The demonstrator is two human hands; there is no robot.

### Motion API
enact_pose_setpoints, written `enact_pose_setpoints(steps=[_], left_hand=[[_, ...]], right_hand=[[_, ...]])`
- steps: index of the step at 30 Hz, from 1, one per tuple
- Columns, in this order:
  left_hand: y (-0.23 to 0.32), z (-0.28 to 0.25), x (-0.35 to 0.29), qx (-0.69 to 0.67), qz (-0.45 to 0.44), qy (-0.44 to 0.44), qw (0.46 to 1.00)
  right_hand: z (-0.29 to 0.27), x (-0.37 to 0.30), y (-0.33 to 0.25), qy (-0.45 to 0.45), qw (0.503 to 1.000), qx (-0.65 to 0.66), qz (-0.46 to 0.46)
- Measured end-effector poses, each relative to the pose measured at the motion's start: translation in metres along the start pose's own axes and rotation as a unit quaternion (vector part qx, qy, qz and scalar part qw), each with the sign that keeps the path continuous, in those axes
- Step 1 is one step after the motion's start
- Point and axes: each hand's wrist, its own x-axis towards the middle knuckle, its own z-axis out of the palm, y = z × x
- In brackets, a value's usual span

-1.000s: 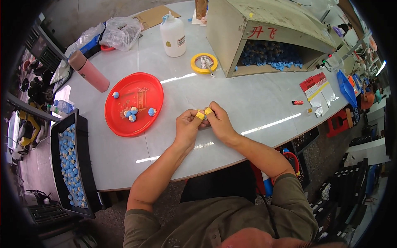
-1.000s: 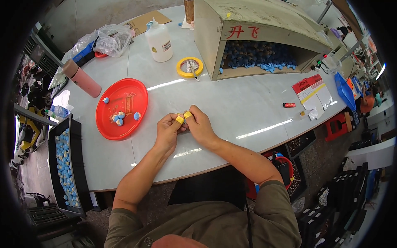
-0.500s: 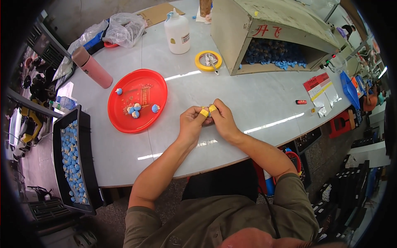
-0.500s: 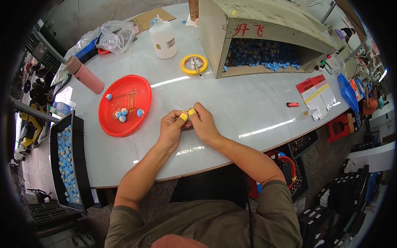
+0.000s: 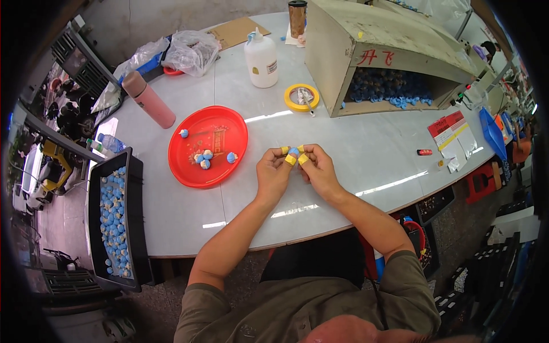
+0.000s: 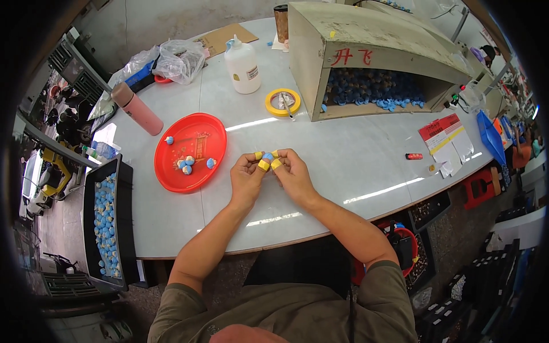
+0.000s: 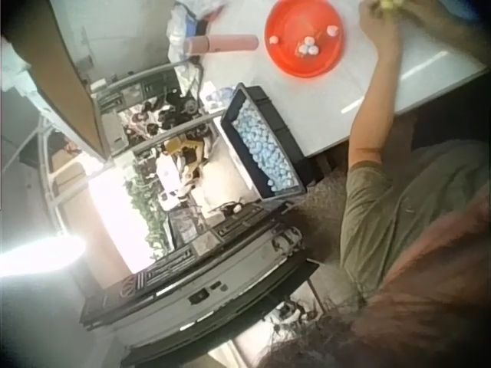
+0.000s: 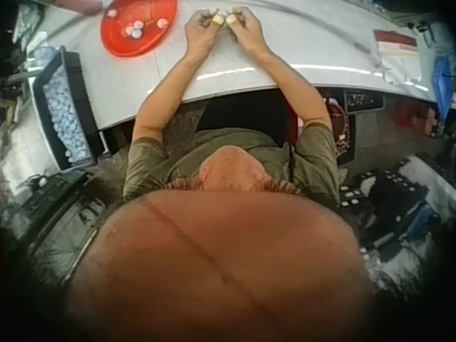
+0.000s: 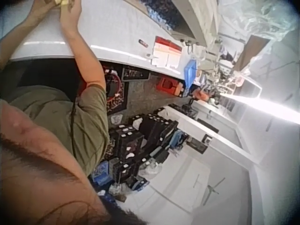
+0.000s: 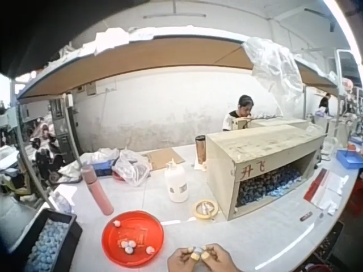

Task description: The person applies glue from a squeeze bottle onto small figurine pieces, retrieves components from a box, and attaches them together by hand before placing the assembled pieces onto a red tray.

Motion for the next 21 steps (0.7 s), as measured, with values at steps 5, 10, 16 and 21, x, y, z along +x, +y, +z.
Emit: enact_pose_setpoints(steps=[5,10,16,21], left_hand=[[0.006,-0.009,0.004,-0.023,-0.045,-0.043,0.998],[0.015,-0.010,0.006,-0.017,-0.092,-0.087,0.992],[0.017,-0.017,0.012,0.030,-0.157,-0.129,0.979],[0.020,-0.017,0.010,0.014,-0.152,-0.127,0.980]], right_hand=[[-0.009,0.006,-0.008,-0.034,0.999,0.026,0.019],[-0.020,0.012,-0.011,-0.079,0.996,0.007,0.051],[-0.025,0.014,-0.012,-0.113,0.989,-0.060,0.068],[-0.022,0.012,-0.015,-0.125,0.987,-0.073,0.068]])
